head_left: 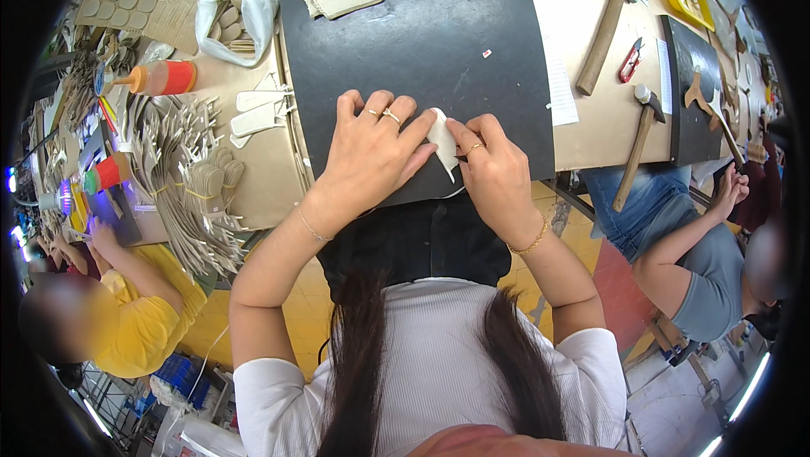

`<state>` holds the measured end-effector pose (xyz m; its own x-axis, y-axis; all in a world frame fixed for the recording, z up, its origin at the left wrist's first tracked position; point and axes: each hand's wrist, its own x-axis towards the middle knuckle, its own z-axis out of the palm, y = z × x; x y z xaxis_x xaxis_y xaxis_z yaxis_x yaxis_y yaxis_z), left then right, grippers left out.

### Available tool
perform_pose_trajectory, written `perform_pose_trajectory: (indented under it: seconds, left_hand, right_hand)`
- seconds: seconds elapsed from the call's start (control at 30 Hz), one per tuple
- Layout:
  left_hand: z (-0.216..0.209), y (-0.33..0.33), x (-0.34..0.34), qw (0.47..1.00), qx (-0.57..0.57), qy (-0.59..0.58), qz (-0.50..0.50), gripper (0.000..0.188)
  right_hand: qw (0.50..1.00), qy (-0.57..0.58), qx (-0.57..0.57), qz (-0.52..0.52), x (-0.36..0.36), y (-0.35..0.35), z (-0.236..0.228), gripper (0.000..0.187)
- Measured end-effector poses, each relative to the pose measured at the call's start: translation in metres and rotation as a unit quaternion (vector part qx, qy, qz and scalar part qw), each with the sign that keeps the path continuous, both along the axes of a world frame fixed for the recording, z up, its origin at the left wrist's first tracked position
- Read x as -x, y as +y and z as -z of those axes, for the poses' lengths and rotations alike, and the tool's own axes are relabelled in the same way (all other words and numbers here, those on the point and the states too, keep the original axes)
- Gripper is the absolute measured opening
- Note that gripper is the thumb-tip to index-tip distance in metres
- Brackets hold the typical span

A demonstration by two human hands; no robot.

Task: The person repeatedly wraps a white cable around small rectangular objects on a workbench, then places the wrapped items into a pile. The person handles the objects one at a time and continues the wrapping process throughout the clip.

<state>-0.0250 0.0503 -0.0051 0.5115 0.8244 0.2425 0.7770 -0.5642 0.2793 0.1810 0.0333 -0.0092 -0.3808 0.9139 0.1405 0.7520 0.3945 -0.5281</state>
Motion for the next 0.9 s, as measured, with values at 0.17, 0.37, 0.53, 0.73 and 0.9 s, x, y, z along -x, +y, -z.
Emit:
perform_pose_trajectory:
  seconds: [0.17, 0.37, 0.53, 0.73, 0.9]
  left_hand:
    - [-0.006, 0.003, -0.002, 1.0, 0.014, 0.012, 0.004, 0.039]
    - [-0.007, 0.013, -0.001, 0.998, 0.053, -0.022, 0.004, 0.029]
    - [0.005, 0.009, 0.001, 0.999, 0.023, -0.04, 0.0, 0.033]
    - [0.015, 0.004, 0.022, 0.996, -0.027, 0.001, -0.088, 0.039]
    - [0.018, 0.003, 0.025, 0.993, -0.049, -0.007, -0.11, 0.041]
  right_hand:
    - [1.0, -0.003, -0.017, -0.002, 0.002, 0.0, -0.001, 0.047]
    - [0.996, -0.056, -0.063, -0.024, 0.006, 0.0, -0.007, 0.037]
    - [0.988, -0.076, -0.116, -0.067, 0.01, 0.007, -0.008, 0.028]
    - [0.988, -0.025, -0.114, -0.099, 0.027, 0.031, 0.004, 0.036]
    - [0.987, 0.005, -0.099, -0.123, 0.014, 0.03, 0.003, 0.035]
